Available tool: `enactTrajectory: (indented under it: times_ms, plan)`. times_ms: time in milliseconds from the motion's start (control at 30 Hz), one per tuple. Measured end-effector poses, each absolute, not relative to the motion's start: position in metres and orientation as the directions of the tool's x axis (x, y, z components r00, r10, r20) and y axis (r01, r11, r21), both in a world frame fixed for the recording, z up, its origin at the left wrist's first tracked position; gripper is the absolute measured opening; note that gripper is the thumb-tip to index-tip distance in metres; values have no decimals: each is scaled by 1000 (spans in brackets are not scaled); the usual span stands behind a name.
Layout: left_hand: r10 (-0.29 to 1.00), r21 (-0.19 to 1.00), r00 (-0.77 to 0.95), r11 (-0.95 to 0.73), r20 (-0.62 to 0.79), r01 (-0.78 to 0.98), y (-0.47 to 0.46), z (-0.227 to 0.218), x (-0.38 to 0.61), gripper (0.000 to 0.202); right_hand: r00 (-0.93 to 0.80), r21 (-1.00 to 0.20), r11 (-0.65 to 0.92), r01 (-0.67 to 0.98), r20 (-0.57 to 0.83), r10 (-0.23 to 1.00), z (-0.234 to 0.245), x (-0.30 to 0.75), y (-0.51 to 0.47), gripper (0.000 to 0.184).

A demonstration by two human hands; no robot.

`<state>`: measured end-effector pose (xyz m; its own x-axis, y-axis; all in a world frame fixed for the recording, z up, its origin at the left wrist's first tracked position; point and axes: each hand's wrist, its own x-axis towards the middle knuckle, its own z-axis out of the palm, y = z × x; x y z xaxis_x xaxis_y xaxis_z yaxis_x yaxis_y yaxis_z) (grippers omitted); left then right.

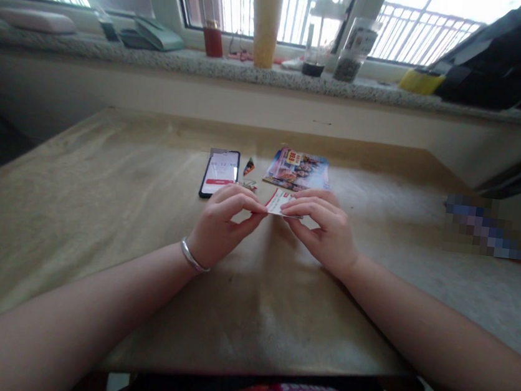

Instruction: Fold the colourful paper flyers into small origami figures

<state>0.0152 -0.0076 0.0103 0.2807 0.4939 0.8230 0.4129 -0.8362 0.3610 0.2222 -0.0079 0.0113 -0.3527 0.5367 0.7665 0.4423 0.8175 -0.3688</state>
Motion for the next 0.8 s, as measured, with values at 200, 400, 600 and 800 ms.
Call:
enactTrajectory:
  times_ms: [200, 400, 600, 800]
  plan:
    - [497, 342, 279, -821, 822, 456, -7, 10, 16, 8, -331, -369, 822, 433, 783, 526, 10, 223, -9, 9]
    - [537, 360, 346, -812, 769, 460, -5, 9, 15, 3, -325, -399, 797, 453, 759, 564, 10, 220, -8, 4]
    - [540, 383, 344, -818, 768, 430, -4, 8, 15, 5, -314, -443, 791, 423, 747, 586, 10, 219, -10, 7]
    - [543, 375, 342, -812, 767, 447, -3, 7, 16, 7, -294, -493, 765, 414, 724, 625, 11, 218, -11, 8]
